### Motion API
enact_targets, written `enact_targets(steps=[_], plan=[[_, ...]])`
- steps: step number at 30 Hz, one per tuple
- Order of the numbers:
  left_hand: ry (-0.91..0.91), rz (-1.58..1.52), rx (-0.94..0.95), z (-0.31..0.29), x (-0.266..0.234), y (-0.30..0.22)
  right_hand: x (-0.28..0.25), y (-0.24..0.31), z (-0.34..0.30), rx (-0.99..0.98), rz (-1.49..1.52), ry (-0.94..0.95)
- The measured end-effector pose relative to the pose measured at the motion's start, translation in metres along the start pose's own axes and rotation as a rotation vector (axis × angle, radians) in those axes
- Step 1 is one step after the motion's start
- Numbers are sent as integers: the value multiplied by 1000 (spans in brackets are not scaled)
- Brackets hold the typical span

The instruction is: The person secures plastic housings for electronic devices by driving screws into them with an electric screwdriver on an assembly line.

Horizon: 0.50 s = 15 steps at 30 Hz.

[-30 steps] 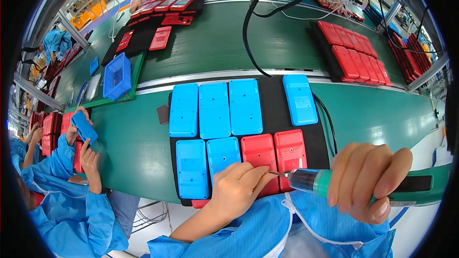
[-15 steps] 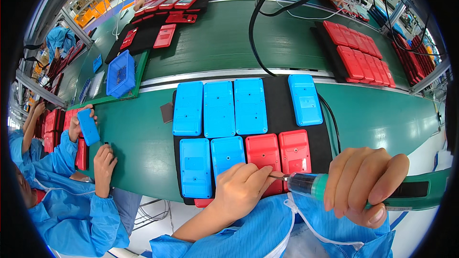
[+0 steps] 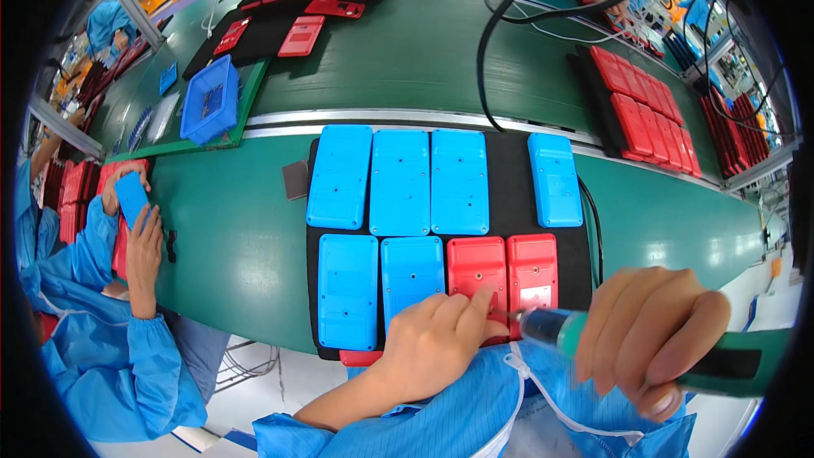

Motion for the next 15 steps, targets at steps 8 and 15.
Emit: enact_targets(steps=[8, 15], plan=[[152, 42, -99, -10, 2, 14, -9, -40, 23, -55, -43, -275], [229, 72, -52, -8, 3, 15, -2, -54, 38, 44, -79, -101]])
Point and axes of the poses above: each hand's wrist, its own z-axis towards the middle knuckle, its own x-axis out of the palm, y = z × x, the point moved 4 cm from there along z, towards the middle knuckle, and after that the axes turned 6 degrees about -y, right-handed, at the moved point
